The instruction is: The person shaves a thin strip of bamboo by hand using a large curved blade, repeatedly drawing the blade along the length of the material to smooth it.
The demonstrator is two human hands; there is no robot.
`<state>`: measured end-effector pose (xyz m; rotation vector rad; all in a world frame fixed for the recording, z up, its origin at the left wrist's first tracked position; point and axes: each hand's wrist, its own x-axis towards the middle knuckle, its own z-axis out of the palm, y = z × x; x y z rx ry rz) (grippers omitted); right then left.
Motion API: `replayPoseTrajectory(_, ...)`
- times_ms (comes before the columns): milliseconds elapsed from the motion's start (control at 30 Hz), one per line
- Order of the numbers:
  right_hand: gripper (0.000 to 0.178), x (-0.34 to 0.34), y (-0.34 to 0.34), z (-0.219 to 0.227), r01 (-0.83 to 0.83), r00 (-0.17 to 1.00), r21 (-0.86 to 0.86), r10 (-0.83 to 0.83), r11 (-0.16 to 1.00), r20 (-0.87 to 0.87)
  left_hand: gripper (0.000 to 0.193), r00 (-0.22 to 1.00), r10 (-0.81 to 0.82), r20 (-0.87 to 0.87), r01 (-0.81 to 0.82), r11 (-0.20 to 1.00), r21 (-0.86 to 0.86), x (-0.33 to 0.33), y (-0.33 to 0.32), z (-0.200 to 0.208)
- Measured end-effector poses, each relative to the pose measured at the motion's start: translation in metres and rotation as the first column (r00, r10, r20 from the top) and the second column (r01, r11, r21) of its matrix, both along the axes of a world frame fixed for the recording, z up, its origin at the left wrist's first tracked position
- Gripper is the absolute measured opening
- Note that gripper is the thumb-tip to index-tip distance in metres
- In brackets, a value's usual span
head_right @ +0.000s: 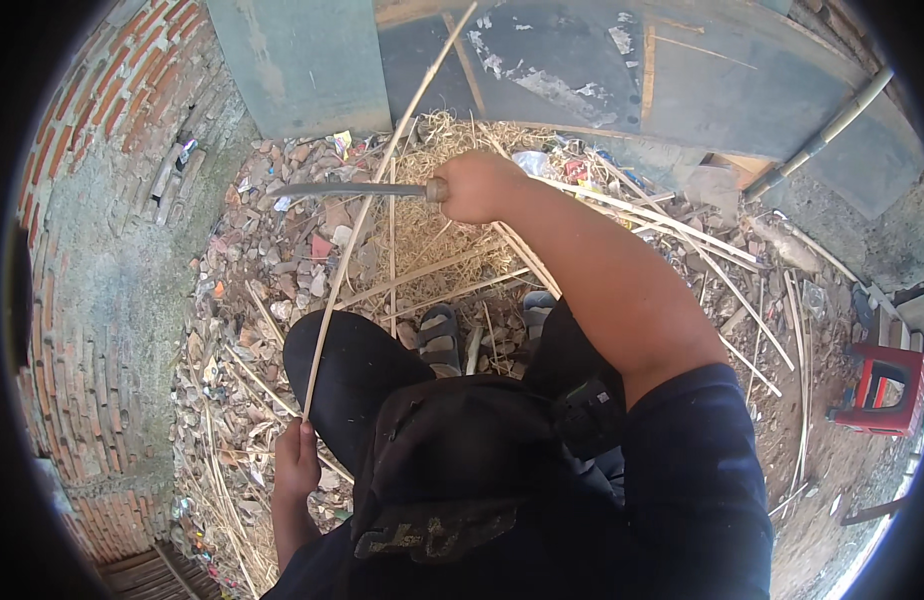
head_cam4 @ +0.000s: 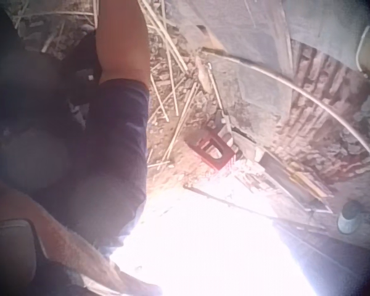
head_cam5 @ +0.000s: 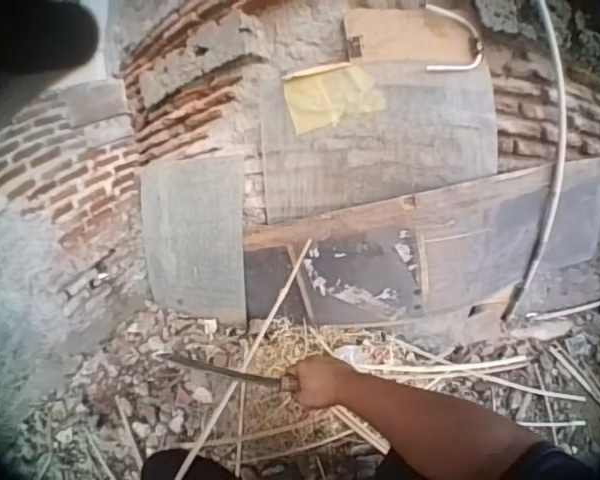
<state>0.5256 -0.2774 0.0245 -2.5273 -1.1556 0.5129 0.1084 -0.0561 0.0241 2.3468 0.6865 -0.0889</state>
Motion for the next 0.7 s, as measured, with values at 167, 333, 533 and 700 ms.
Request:
replayPoseTrajectory(167, 0.02, -0.021, 0.011, 0.014, -0.118, 0.991, -0.03, 0.119, 0.993, 0.053, 0.046, 0.999, -0.002, -0.042, -0.002, 0.995, -0.101, -0.011, 0.0, 0.005)
replayPoseTrajectory(333, 0.021, -0.014, 0.007, 0.003, -0.139, 0.99, -0.022, 0.139, 0.99, 0.027, 0.045, 1.0, -0.001, -0.02, 0.0, 1.0, -0.027, -0.009, -0.017, 0.003)
replayPoseTrajectory(533, 0.02, -0.003, -0.015, -0.004, -0.006, 0.999, 0.077, 0.002, 0.997, 0.047, 0.04, 1.0, -0.022, -0.006, 0.023, 0.999, 0.049, -0.01, -0.016, -0.005)
replayPoseTrajectory(700, 0.023, -0.028, -0.003, 0.019, -0.162, 0.985, 0.001, 0.161, 0.987, 0.066, 0.045, 0.998, 0.021, 0.051, -0.023, 0.999, 0.03, -0.011, -0.023, -0.012)
